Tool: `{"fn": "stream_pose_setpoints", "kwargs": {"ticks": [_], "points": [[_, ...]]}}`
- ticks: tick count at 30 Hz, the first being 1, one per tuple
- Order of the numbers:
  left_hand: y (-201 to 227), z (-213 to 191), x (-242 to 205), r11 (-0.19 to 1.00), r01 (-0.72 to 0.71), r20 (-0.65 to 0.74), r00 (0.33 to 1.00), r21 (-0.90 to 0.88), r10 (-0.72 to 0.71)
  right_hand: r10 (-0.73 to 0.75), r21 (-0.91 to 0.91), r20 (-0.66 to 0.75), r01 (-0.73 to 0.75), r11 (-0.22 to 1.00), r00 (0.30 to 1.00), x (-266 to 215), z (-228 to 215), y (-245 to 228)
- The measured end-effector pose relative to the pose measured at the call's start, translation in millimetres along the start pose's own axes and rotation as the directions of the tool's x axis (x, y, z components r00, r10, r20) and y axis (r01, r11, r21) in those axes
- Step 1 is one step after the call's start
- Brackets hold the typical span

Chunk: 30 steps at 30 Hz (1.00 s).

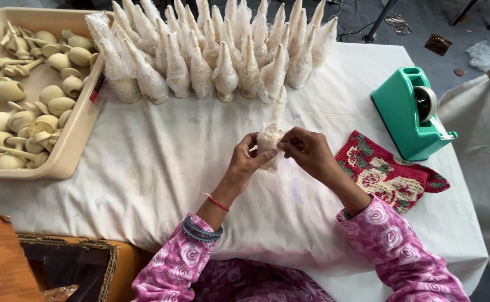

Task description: The person wraps wooden figurine parts in bubble wrap, secures them with tape, and places them into a patterned cloth pouch.

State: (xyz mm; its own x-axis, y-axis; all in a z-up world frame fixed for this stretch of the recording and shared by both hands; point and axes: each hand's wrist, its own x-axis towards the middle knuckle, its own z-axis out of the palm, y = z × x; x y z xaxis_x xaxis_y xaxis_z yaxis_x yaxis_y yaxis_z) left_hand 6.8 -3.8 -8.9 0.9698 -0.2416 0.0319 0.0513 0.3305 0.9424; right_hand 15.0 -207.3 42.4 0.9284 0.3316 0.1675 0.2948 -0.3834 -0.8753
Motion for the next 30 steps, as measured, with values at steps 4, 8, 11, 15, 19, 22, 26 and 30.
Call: {"fn": "stream_pose_setpoints", "kwargs": {"ticks": [4,8,11,15,19,22,26,30], "points": [[-11,-2,3,0.991,-0.033,0.081,0.996,-0.127,0.044,-0.072,0.040,-0.063,0.074,0.996,0.995,-7,4,12],[-15,-1,3,0.995,-0.009,0.041,0.999,-0.094,0.013,-0.193,-0.065,-0.124,0.186,0.980,0.973,-14,12,2],[-14,-1,2,0.990,0.024,0.066,0.998,-0.142,-0.015,-0.291,-0.208,-0.182,0.252,0.945,0.939,-17,16,1],[-3,1,0,0.971,0.082,0.161,0.986,-0.223,-0.046,-0.210,-0.326,-0.272,0.116,0.938,0.939,-13,12,17],[10,1,-3,0.960,0.060,0.171,0.985,-0.275,-0.013,-0.084,-0.169,-0.312,0.032,0.985,0.946,-9,-2,52],[11,-2,-4,0.964,0.027,0.151,0.988,-0.265,0.014,-0.008,0.043,-0.328,0.024,0.999,0.945,-7,-8,47],[7,1,-5,0.982,-0.002,0.118,0.993,-0.190,0.025,-0.123,0.065,-0.178,0.137,0.988,0.976,-10,5,27],[11,8,-7,0.991,-0.133,0.226,0.965,-0.028,0.136,-0.147,0.046,-0.132,0.155,0.987,0.980,-15,22,25]]}}
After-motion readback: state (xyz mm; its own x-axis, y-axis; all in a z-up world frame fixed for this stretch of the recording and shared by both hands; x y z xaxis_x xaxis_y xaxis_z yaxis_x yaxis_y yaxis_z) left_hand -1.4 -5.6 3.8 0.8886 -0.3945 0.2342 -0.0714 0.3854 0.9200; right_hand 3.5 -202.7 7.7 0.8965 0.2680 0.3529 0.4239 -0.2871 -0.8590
